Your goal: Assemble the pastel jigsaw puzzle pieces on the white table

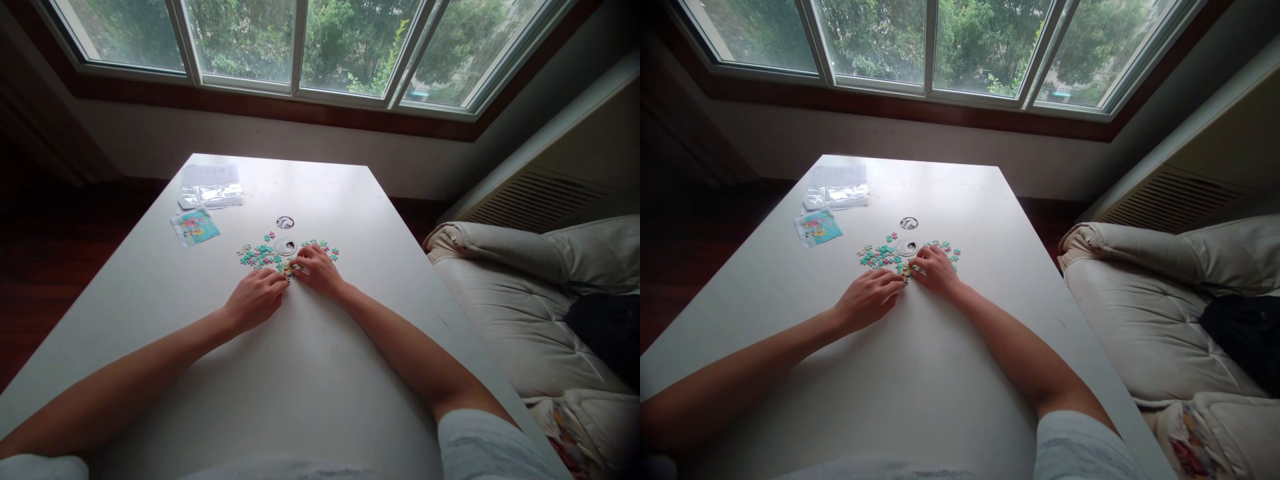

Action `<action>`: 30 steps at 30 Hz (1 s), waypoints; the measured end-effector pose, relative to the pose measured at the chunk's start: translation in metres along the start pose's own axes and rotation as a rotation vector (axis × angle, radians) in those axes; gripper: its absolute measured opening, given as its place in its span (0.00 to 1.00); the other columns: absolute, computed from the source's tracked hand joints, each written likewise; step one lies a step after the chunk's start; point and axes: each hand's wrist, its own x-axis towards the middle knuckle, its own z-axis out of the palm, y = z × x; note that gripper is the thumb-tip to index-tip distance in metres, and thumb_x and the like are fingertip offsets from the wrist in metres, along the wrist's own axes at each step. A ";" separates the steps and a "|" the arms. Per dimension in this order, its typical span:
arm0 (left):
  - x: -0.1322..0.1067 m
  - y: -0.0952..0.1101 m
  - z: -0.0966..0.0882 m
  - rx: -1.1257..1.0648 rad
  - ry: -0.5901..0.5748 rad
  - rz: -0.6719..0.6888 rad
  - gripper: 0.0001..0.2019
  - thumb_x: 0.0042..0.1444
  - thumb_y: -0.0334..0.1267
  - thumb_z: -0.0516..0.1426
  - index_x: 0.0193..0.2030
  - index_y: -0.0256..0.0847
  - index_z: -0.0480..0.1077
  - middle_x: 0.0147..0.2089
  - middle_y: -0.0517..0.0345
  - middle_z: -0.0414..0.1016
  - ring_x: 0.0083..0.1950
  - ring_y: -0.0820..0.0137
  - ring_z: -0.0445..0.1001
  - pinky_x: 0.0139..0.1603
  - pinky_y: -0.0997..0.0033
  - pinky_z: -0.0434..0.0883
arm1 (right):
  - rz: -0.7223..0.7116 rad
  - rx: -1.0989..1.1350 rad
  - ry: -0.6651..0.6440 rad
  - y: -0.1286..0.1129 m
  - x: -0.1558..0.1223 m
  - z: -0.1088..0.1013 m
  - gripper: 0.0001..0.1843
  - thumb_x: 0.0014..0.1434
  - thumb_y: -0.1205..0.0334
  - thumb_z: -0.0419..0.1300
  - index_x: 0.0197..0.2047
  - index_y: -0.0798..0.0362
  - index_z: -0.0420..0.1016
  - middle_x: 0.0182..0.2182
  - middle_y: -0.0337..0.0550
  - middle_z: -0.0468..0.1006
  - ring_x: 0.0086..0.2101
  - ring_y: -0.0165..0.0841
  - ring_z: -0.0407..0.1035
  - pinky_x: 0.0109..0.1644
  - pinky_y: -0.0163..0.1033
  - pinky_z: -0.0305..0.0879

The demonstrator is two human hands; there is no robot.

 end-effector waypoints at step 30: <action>-0.016 0.004 0.017 0.061 0.030 -0.121 0.22 0.65 0.41 0.55 0.64 0.41 0.67 0.65 0.46 0.71 0.66 0.54 0.65 0.66 0.50 0.63 | -0.017 0.007 -0.012 -0.001 0.001 0.000 0.10 0.67 0.61 0.59 0.48 0.46 0.80 0.47 0.45 0.81 0.51 0.41 0.67 0.58 0.49 0.59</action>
